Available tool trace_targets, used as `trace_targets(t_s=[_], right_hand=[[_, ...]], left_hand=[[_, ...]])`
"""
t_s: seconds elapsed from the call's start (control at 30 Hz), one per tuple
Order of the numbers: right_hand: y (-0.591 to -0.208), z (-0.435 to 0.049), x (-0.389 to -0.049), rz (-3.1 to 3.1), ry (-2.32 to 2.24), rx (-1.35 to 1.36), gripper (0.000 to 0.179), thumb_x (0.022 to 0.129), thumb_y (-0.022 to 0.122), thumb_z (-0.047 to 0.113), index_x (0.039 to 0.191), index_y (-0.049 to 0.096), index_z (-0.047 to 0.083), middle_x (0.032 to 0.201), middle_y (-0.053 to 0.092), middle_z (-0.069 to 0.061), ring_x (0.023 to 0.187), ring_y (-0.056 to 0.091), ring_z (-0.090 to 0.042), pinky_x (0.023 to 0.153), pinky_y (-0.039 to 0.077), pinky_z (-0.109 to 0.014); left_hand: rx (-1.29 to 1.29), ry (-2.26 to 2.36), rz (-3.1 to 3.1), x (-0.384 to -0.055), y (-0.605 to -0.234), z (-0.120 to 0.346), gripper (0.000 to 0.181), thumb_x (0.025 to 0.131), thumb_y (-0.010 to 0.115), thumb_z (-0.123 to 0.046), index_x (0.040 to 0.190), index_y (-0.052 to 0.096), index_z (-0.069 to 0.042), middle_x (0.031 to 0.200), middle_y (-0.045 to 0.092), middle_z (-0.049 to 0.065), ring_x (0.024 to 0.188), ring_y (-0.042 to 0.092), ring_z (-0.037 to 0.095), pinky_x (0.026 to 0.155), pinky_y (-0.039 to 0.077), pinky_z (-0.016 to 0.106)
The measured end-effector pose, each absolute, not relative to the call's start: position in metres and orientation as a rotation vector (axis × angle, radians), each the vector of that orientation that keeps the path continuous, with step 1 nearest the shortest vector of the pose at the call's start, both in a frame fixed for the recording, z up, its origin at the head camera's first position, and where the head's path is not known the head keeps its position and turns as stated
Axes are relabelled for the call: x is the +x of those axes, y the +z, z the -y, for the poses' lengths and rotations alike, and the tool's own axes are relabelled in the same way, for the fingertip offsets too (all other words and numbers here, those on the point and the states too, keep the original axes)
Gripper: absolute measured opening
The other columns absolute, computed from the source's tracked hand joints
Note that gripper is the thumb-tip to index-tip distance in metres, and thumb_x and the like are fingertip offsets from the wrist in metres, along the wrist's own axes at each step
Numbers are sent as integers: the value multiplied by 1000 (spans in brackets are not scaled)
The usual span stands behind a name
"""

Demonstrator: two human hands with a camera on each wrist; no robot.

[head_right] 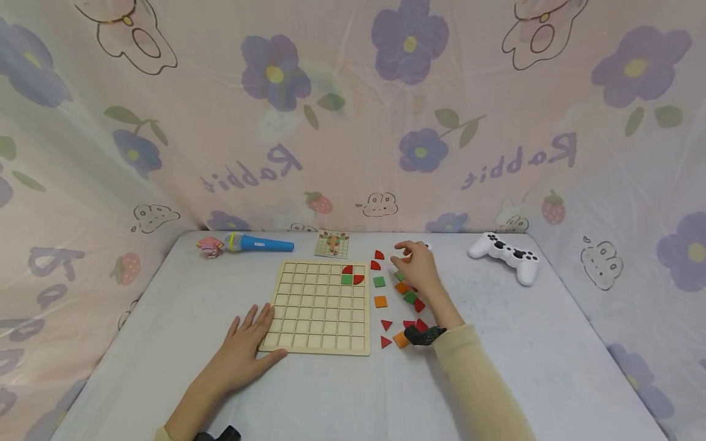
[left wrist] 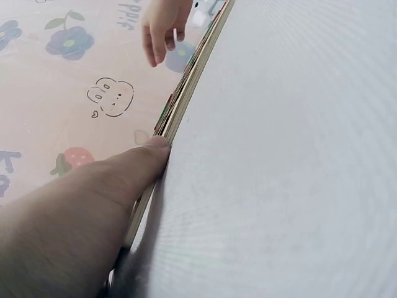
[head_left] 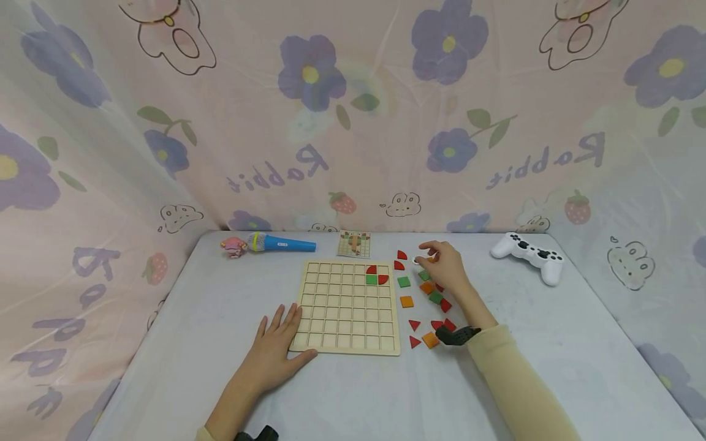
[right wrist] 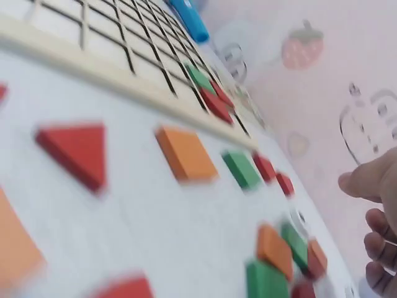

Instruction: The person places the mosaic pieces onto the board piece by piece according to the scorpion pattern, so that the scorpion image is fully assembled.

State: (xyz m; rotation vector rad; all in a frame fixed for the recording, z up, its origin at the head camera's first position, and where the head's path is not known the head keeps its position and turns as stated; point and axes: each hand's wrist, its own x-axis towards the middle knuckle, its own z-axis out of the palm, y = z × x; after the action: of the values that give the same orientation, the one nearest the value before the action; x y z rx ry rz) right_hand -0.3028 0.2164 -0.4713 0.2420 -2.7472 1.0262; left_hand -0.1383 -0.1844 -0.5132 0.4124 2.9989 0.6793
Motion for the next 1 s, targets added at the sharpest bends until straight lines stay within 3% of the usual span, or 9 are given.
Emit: trace_targets(t_s=[0.4, 1.0], right_hand=[[-490, -289, -333, 2734, 989, -106, 49, 99, 72, 21, 136, 63, -11, 113, 59, -31, 101, 54, -42, 84, 44, -48], [-496, -285, -346, 2840, 899, -168, 43, 103, 66, 28, 131, 68, -5, 117, 64, -28, 110, 57, -43, 97, 42, -58]], left_hand=[[416, 656, -2966, -138, -511, 183, 100, 98, 60, -68, 167, 28, -4, 173, 26, 13, 163, 11, 40, 128, 6, 69], [416, 653, -2983, -140, -513, 184, 101, 97, 61, -69, 167, 29, -4, 173, 26, 11, 164, 11, 39, 128, 6, 68]])
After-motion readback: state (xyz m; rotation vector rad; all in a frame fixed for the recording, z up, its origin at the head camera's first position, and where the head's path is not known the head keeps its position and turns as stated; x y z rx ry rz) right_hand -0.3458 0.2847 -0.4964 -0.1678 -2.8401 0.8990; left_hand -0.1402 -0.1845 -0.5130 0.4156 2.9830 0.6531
